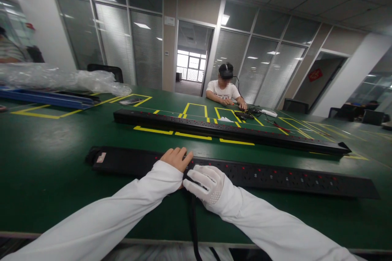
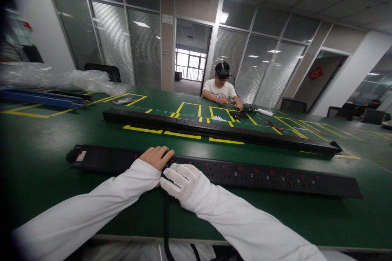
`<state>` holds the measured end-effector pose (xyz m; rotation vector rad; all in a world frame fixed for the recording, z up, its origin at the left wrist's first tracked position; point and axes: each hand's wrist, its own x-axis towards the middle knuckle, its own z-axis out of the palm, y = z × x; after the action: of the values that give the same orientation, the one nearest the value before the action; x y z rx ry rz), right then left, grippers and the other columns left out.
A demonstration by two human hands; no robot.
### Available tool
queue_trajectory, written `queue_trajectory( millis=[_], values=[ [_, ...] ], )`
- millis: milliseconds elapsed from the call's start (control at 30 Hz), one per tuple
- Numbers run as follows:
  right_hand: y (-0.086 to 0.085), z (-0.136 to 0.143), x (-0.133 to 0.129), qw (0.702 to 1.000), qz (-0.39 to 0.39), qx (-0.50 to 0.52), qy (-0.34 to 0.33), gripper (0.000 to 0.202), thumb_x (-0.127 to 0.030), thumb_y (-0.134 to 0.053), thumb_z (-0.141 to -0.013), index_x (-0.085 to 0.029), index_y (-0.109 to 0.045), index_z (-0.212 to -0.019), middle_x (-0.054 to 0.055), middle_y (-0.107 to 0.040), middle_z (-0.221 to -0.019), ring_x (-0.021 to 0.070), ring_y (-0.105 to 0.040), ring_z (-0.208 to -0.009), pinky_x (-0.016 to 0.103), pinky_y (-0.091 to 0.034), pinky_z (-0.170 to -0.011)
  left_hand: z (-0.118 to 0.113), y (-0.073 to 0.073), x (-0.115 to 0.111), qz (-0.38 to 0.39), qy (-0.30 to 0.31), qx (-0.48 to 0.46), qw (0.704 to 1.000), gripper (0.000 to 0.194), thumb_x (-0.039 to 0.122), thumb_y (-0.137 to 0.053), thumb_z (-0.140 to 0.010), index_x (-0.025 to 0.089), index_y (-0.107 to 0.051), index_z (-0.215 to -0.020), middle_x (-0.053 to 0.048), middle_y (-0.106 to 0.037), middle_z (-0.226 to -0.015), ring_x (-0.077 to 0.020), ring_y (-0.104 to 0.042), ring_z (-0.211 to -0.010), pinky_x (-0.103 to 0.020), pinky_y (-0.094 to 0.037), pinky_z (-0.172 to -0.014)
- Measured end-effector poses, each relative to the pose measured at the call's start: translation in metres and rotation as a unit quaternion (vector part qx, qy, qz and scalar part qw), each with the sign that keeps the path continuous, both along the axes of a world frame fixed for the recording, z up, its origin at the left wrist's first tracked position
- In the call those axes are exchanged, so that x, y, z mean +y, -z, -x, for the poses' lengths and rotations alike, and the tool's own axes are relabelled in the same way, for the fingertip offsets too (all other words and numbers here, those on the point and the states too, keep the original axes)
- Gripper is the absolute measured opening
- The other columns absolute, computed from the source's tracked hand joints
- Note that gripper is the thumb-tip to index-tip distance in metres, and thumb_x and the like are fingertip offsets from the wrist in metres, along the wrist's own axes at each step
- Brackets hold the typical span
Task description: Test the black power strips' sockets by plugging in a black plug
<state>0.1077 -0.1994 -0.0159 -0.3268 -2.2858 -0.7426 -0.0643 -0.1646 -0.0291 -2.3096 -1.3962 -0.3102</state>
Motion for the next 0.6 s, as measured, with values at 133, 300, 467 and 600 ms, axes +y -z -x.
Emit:
queue_trajectory(
  millis=[133,300,467,600],
  values=[
    [0.002,-0.0016,0.0007,1.0,0.003,-0.002,0.003,0.022,-0.017,-0.05,-0.079,-0.021,-0.059,-0.099,0.002,-0.057,-0.103,0.0159,-0.049,-0.097,0.029,-0.045,-0.077,-0.0021,-0.0006,-0.0026,-0.017,-0.006,-0.004,1.0,0.049,0.029,-0.051,-0.062,0.019,-0.048,-0.11,-0.011,-0.052,-0.094,-0.0234,-0.046,-0.079,-0.035,-0.029,-0.065],
    [0.002,-0.0023,0.0014,1.0,0.001,-0.01,0.001,0.023,-0.02,-0.053,-0.078,-0.022,-0.059,-0.1,0.001,-0.057,-0.104,0.0167,-0.049,-0.097,0.029,-0.045,-0.076,-0.0032,-0.0004,-0.0038,-0.037,-0.014,-0.005,0.999,0.039,0.028,-0.044,-0.07,0.022,-0.049,-0.109,-0.009,-0.052,-0.093,-0.0228,-0.046,-0.078,-0.035,-0.029,-0.065],
    [0.0012,-0.002,0.001,1.0,-0.005,-0.012,0.006,0.023,-0.018,-0.051,-0.078,-0.022,-0.059,-0.099,0.001,-0.057,-0.104,0.0168,-0.049,-0.096,0.03,-0.044,-0.076,-0.0022,-0.0019,-0.0049,-0.03,-0.001,0.003,1.0,0.045,0.033,-0.047,-0.067,0.023,-0.048,-0.11,-0.009,-0.052,-0.095,-0.0238,-0.046,-0.078,-0.036,-0.029,-0.065],
    [-0.0001,-0.0012,-0.0006,1.0,-0.002,-0.008,0.003,0.022,-0.018,-0.049,-0.079,-0.021,-0.06,-0.098,0.001,-0.057,-0.103,0.0165,-0.048,-0.096,0.029,-0.044,-0.077,-0.0015,-0.004,-0.0065,-0.025,0.001,0.006,1.0,0.047,0.034,-0.048,-0.065,0.023,-0.048,-0.111,-0.01,-0.052,-0.094,-0.0234,-0.046,-0.078,-0.036,-0.028,-0.065]
  ],
)
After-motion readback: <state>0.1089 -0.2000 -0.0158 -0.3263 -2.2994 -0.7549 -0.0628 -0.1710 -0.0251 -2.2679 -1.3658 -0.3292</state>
